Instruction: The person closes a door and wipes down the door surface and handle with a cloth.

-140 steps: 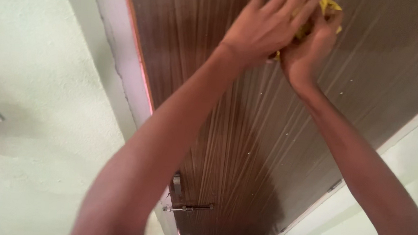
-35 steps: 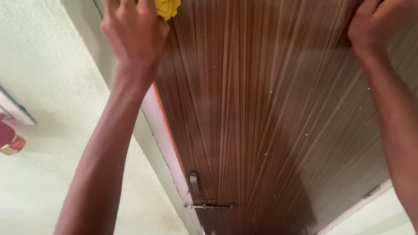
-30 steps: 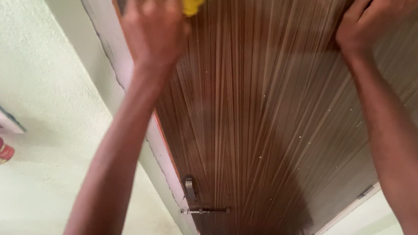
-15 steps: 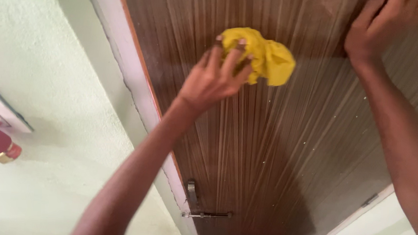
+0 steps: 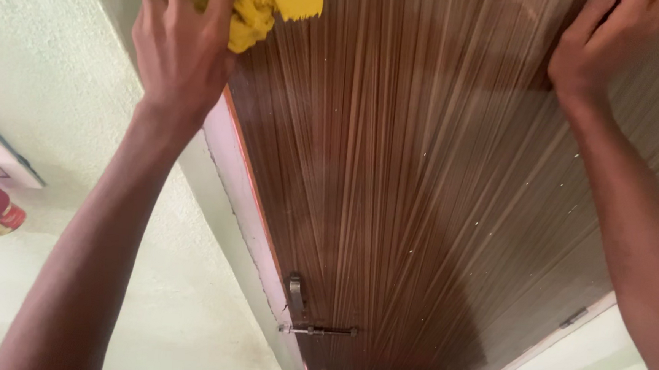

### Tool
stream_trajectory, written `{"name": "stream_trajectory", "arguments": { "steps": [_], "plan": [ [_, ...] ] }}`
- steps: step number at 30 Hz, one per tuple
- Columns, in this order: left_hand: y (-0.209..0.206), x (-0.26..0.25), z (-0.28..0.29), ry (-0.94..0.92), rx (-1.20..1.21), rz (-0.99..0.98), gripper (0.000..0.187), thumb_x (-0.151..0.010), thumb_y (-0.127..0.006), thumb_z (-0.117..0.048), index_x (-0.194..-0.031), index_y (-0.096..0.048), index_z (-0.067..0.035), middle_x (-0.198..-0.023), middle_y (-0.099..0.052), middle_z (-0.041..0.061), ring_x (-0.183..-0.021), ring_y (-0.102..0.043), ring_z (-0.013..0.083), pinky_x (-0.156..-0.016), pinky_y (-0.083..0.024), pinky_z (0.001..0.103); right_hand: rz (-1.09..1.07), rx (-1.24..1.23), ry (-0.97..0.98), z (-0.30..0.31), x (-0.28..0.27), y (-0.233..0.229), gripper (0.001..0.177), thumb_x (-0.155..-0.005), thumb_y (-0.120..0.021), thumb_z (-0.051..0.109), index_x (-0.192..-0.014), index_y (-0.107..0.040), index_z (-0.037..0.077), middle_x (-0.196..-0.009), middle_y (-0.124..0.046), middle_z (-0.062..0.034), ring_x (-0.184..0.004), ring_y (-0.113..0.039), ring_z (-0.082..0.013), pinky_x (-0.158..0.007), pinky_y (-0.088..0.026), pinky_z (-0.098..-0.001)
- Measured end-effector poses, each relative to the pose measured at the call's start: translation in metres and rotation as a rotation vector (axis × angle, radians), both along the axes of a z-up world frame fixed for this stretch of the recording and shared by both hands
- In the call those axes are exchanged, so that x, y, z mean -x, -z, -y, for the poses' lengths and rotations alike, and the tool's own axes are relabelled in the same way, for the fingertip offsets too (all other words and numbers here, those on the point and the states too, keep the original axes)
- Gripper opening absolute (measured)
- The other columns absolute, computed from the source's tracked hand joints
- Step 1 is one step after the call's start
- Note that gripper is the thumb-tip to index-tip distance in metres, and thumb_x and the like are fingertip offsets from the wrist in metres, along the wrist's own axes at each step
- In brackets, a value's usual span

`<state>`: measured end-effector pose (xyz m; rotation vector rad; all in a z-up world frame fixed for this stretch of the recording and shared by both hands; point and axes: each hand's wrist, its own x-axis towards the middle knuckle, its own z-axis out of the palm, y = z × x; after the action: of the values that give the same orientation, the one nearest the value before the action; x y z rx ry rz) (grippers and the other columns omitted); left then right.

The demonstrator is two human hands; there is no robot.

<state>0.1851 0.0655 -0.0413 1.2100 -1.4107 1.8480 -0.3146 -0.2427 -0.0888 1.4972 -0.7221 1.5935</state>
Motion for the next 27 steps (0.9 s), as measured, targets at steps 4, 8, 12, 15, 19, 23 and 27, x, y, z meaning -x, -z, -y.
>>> {"name": "stream_trajectory", "arguments": {
  "steps": [4, 8, 12, 15, 19, 23, 27],
  "plan": [
    [-0.015, 0.001, 0.016, 0.022, -0.126, -0.106, 0.061, -0.077, -0.084, 0.004, -0.131, -0.062, -0.008, -0.133, -0.053, 0.016, -0.118, -0.057, 0.0320, -0.085, -0.064, 0.042, 0.021, -0.086, 0.222, 0.008, 0.007, 0.008, 0.052, -0.120, -0.041, 0.025, -0.168, -0.042, 0.006, -0.169, -0.032, -0.0248, -0.156, -0.019, -0.0467, -0.130, -0.021, -0.0603],
    [-0.011, 0.012, 0.025, -0.011, -0.083, -0.104, 0.065, -0.075, -0.081, 0.004, -0.136, -0.066, -0.013, -0.129, -0.057, 0.016, -0.119, -0.058, 0.0329, -0.075, -0.062, 0.036, 0.059, -0.141, 0.165, 0.007, 0.003, 0.007, 0.053, -0.120, -0.039, 0.025, -0.171, -0.038, 0.007, -0.174, -0.027, -0.0211, -0.159, -0.013, -0.0421, -0.132, -0.018, -0.0593],
    [-0.007, 0.052, 0.045, 0.140, -0.053, 0.058, 0.039, -0.090, -0.077, -0.005, -0.126, -0.067, -0.017, -0.135, -0.058, 0.013, -0.123, -0.058, 0.0370, -0.093, -0.064, 0.042, 0.105, -0.126, 0.143, -0.013, -0.009, -0.003, 0.049, -0.121, -0.037, 0.024, -0.167, -0.044, 0.007, -0.172, -0.035, -0.0168, -0.160, -0.020, -0.0436, -0.129, -0.020, -0.0583],
    [-0.013, 0.099, 0.081, 0.232, -0.124, 0.150, 0.015, -0.107, -0.074, -0.014, -0.120, -0.067, -0.013, -0.135, -0.057, 0.015, -0.127, -0.057, 0.0420, -0.101, -0.057, 0.051, 0.082, -0.077, 0.146, -0.023, -0.013, -0.008, 0.048, -0.120, -0.037, 0.021, -0.165, -0.048, 0.006, -0.170, -0.037, -0.0171, -0.158, -0.022, -0.0444, -0.133, -0.021, -0.0596],
    [-0.004, 0.174, 0.107, 0.344, -0.186, 0.284, 0.036, -0.091, -0.076, -0.017, -0.127, -0.068, -0.016, -0.133, -0.058, 0.016, -0.122, -0.057, 0.0437, -0.104, -0.054, 0.053, 0.122, -0.099, 0.106, -0.027, -0.018, -0.012, 0.045, -0.121, -0.041, 0.025, -0.161, -0.050, 0.006, -0.169, -0.040, -0.0130, -0.159, -0.023, -0.0415, -0.133, -0.022, -0.0576],
    [0.000, 0.233, 0.113, 0.288, -0.256, 0.473, 0.031, -0.093, -0.075, -0.022, -0.121, -0.066, -0.014, -0.132, -0.058, 0.014, -0.124, -0.057, 0.0442, -0.108, -0.052, 0.054, 0.173, -0.085, 0.135, -0.037, -0.026, -0.012, 0.048, -0.119, -0.040, 0.028, -0.161, -0.051, 0.009, -0.169, -0.036, -0.0128, -0.160, -0.022, -0.0370, -0.134, -0.020, -0.0575],
    [-0.018, 0.246, 0.124, 0.399, -0.254, 0.423, 0.028, -0.098, -0.076, -0.022, -0.122, -0.065, -0.014, -0.135, -0.057, 0.014, -0.130, -0.055, 0.0428, -0.111, -0.052, 0.053, 0.159, -0.104, 0.104, -0.042, -0.026, -0.017, 0.048, -0.122, -0.041, 0.031, -0.165, -0.048, 0.011, -0.173, -0.032, -0.0115, -0.163, -0.019, -0.0345, -0.132, -0.018, -0.0546]
  ]
}}
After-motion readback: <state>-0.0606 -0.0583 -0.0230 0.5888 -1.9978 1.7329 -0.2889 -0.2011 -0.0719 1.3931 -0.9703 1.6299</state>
